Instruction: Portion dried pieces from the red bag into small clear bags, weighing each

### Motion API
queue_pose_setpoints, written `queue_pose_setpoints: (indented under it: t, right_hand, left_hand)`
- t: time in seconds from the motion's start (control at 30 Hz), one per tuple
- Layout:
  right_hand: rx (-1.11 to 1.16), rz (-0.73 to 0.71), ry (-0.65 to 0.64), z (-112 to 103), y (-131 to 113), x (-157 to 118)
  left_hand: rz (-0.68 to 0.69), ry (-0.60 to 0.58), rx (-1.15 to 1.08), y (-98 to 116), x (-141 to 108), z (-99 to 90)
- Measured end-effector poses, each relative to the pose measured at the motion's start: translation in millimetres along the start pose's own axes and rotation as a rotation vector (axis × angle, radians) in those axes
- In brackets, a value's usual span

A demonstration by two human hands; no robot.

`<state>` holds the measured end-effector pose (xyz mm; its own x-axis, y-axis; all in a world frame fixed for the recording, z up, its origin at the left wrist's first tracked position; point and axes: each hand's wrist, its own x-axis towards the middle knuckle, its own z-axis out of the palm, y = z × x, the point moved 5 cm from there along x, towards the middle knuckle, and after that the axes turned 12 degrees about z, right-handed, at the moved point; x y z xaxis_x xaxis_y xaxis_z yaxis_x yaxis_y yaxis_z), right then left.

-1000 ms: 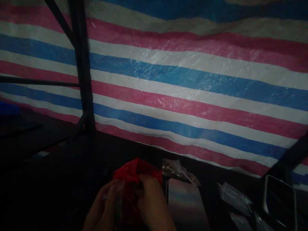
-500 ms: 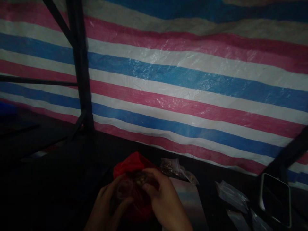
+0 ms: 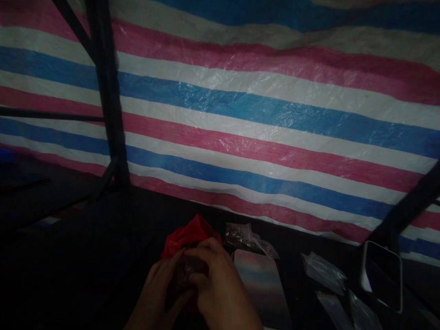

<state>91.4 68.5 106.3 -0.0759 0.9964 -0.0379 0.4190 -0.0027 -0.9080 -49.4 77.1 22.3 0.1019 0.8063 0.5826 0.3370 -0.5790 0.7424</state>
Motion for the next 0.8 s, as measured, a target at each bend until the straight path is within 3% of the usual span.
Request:
queue_pose_setpoints:
  t: [0.33,0.53,0.67,0.8]
  right_hand:
    - [-0.084,-0.124,0.127,-14,-16,-10]
    - [-0.067,-0.161,0.175,-18,-17,-9]
    - [-0.114,-0.116,0.306,-27,-12,-7]
    - [-0.299,-0.033,0.312,-16,2,4]
  left_hand:
    - [-0.161,0.058,-0.015,-4,-2,-1.3]
    - [-0.094,0.171,0.081,7,-7,8.8]
    - [-0.141,0.266,0.05,-1,-9,-5.8]
    - [-0.227,0.208,-0.021,-19,-9,-23.2]
